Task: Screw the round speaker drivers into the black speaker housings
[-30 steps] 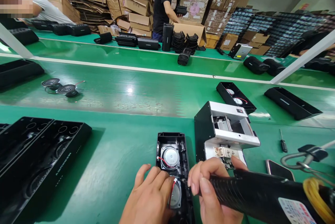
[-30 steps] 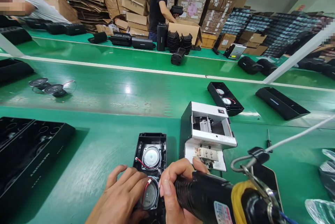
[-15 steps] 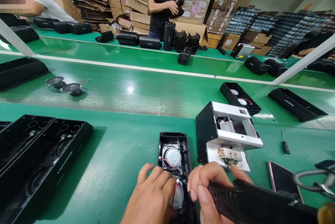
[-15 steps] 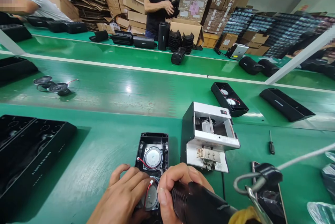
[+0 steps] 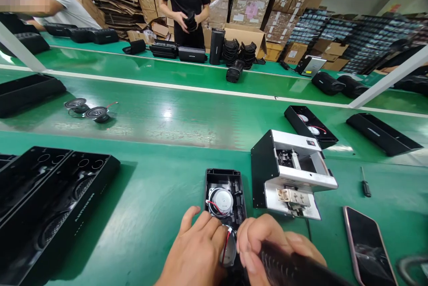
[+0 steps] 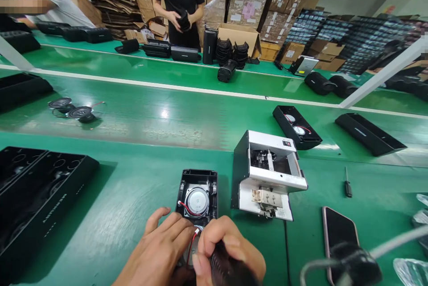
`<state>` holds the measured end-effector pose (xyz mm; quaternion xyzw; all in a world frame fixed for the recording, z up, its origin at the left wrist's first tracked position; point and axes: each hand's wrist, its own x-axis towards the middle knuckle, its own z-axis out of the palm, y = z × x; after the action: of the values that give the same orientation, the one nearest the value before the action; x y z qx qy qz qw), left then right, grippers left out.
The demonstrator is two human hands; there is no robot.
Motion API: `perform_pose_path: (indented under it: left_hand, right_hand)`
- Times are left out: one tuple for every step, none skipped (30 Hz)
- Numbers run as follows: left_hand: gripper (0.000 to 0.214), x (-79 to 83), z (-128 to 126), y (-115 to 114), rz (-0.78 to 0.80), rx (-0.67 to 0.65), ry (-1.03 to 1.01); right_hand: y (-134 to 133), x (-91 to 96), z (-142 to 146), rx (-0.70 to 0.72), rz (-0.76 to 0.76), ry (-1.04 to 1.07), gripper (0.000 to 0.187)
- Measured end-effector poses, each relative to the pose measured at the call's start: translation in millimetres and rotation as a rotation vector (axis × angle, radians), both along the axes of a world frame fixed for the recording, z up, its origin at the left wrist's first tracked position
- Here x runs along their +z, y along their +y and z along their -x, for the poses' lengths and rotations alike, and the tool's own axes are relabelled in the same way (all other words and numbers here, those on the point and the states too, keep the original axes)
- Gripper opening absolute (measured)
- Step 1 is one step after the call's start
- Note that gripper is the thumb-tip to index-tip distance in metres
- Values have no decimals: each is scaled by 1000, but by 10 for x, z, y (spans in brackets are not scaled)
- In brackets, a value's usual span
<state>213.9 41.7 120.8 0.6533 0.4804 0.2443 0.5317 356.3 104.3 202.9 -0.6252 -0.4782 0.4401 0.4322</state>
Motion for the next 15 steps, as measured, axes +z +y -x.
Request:
perform_pose_path:
  left_hand:
    - [43, -13, -2, -4, 2, 18, -18]
    - [39, -25, -4, -9, 4, 27, -30]
    - [36, -35, -4, -15, 5, 26, -34]
    - [33, -41, -5, -20, 5, 13, -28]
    - [30, -42, -5, -24, 0, -7, -17]
    - [28, -38, -6, -27, -5, -23, -2]
    - [27, -30, -8, -30, -13, -29, 10]
    - [27, -19, -11, -31, -23, -23, 19]
    - [26, -7, -16, -31, -32, -16, 26]
    - [26, 3, -22, -32, -39, -8, 37]
    - [25, 11, -29, -31, -42, -3, 50]
    - [24, 15, -35, -30, -42, -5, 65]
    - [23, 16, -39, -27, -41, -15, 80]
    - [22, 17, -41, -20, -36, -29, 95]
    - [22, 18, -38, -8, -29, -47, 105]
  right_hand:
    - [47, -4, 18, -2, 17, 9, 46]
    - [91, -13, 38, -3, 23, 15, 46]
    - [129, -26, 59, -3, 22, 20, 46]
    - [159, -41, 79, -2, 19, 23, 46]
    - [180, -55, 96, 1, 16, 24, 46]
    - [190, -67, 108, 3, 15, 25, 45]
    - [188, -75, 113, 5, 15, 25, 45]
    - [174, -79, 110, 6, 16, 26, 45]
    - [149, -81, 98, 7, 18, 26, 45]
    - [114, -80, 78, 9, 20, 27, 44]
    - [70, -80, 52, 13, 21, 28, 43]
    - [22, -83, 21, 17, 22, 30, 41]
    - [-27, -91, -10, 23, 22, 32, 38]
    - [-73, -107, -38, 28, 21, 34, 33]
    - [-113, -132, -59, 32, 16, 35, 28]
